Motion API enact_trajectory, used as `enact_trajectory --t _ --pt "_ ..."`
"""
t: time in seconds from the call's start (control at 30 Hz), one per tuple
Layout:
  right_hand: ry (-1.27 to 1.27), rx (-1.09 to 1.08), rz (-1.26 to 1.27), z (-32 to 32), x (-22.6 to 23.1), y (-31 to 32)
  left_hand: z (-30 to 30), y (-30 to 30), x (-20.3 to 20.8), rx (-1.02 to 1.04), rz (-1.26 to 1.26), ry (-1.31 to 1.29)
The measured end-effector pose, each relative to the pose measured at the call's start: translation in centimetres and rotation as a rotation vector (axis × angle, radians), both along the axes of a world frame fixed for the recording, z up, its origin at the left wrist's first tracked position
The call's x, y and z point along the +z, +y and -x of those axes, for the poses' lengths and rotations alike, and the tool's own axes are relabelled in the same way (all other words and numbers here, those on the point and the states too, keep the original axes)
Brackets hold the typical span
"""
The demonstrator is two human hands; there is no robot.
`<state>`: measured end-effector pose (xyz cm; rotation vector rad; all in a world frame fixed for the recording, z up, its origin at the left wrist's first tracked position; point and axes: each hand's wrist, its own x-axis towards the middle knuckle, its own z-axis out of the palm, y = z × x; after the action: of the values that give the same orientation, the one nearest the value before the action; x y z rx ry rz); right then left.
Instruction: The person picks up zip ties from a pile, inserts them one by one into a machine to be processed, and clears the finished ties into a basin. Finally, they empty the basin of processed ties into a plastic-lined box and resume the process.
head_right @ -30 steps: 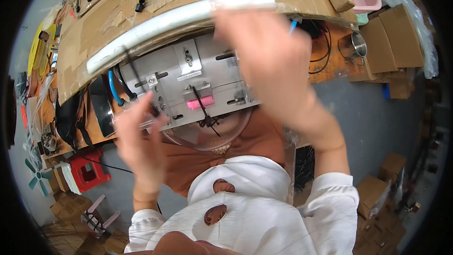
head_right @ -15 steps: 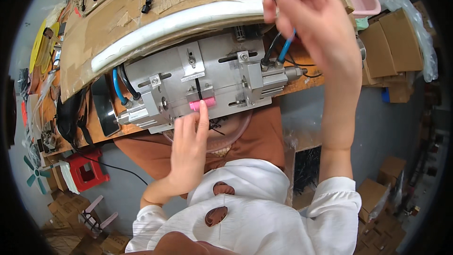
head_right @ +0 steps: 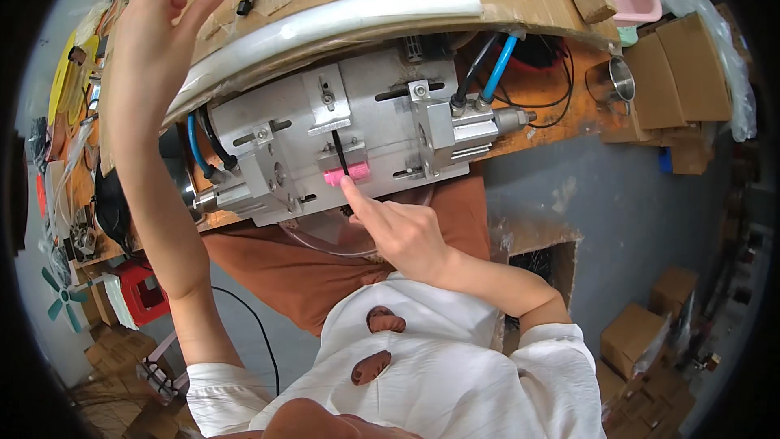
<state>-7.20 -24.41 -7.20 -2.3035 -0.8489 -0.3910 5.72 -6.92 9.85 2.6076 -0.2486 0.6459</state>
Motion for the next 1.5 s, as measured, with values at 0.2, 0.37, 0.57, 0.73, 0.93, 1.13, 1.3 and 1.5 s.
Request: enact_trajectory --t 0.2,0.37,0.57,0.73,0.93,1.13,1.3,1.5 --pt "0.076 0.094 0.137 -1.5 4.3 -0.8 -3.0 8.5 -3.1 -0.071 -0.033 -0.035" --pt "-0.506 -0.034 0.056 -13.4 11.5 3.0 -3.8 7.7 -2.8 -0.075 0.034 0.073" --pt "-0.233 0.023 0.203 -21.8 14.2 4.7 -6.5 8.1 -4.0 -0.134 0.018 0.030" --pt "-0.136 -0.301 0.230 -20.4 20.4 -10.0 -10.0 6.7 -4.2 -0.208 -0.113 -0.072" --pt "-0.084 -1.175 0.718 -27.8 20.3 -25.7 -13.0 2.8 -4.6 -0.099 -0.388 -0.035" --pt "-0.126 -0.023 0.008 -29.5 15.7 -5.9 -7.9 5.1 -4.7 -0.140 -0.376 0.060" --pt "-0.728 0.358 0.429 -32.5 14.3 2.7 -3.2 5.8 -0.8 -0.257 0.021 0.076" --pt "-0.521 0.327 0.521 -27.2 14.5 1.8 2.8 7.9 -3.8 -0.205 0.070 0.082"
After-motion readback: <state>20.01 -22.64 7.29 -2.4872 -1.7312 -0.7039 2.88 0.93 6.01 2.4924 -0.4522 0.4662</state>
